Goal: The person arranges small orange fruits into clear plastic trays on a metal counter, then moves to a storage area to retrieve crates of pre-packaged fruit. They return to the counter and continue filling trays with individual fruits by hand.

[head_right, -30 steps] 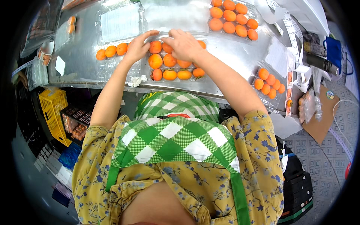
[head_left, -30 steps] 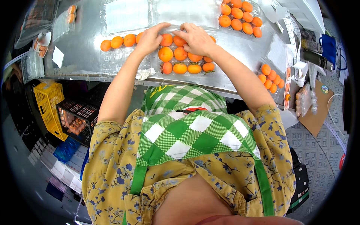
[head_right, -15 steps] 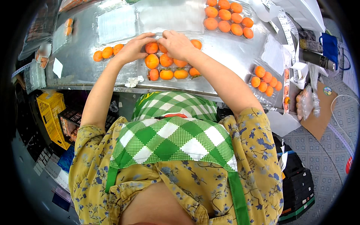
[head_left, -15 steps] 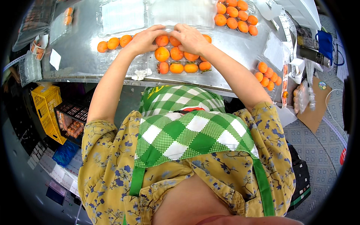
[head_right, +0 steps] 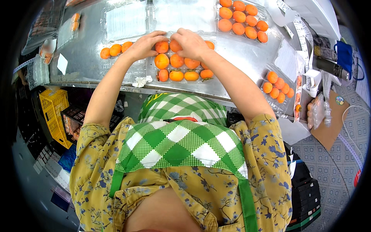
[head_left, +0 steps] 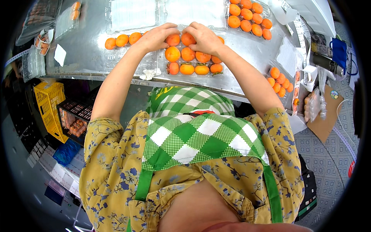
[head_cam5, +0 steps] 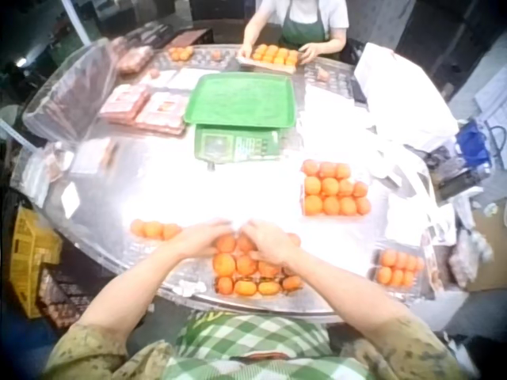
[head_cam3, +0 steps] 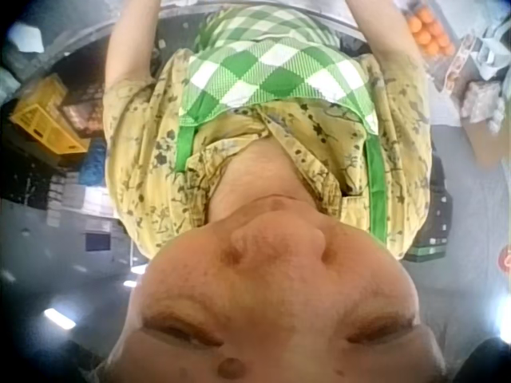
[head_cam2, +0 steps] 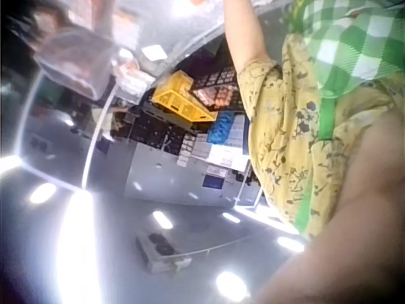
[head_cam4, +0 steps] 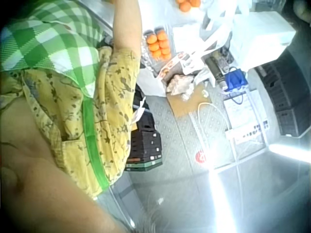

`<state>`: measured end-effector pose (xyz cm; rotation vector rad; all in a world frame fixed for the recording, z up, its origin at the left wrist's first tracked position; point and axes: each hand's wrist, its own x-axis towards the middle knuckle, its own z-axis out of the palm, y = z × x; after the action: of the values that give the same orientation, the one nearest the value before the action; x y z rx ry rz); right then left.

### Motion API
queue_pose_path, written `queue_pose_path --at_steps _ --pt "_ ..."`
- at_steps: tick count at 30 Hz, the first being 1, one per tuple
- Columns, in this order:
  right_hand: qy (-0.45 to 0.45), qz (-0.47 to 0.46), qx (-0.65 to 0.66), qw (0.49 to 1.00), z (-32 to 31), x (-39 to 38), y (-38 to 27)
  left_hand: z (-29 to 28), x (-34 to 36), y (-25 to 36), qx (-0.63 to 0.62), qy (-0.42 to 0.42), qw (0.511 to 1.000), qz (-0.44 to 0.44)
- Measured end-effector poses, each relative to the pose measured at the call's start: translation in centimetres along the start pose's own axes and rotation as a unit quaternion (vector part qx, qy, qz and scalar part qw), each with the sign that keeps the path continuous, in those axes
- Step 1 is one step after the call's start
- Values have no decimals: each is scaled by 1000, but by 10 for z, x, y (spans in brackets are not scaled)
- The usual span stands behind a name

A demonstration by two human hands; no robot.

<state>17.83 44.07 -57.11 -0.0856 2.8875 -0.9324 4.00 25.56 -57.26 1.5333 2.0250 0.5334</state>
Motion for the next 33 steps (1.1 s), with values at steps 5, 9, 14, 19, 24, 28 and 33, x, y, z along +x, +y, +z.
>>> queue_pose_path --at_steps 5,9,14,19,24,28,33 --pt "-1 11 17 1000 1 -1 2 -4 -1 -3 -18 13 1000 19" --pt "-2 11 15 1000 0 -1 -1 -5 0 -9 -47 30 998 18" --pt "-2 20 20 1000 -2 -1 -3 -17 0 1 -93 -29 994 -51" --pt "12 20 47 999 -1 -1 0 -8 -3 -10 -53 39 998 17" --pt "27 15 77 997 3 -2 5 -12 -1 -11 -112 11 994 -9" --pt "26 8 49 998 -1 -2 1 -12 -1 -9 -87 29 996 12" --pt "17 9 -38 999 1 1 -9 -9 -1 1 -49 4 999 -22"
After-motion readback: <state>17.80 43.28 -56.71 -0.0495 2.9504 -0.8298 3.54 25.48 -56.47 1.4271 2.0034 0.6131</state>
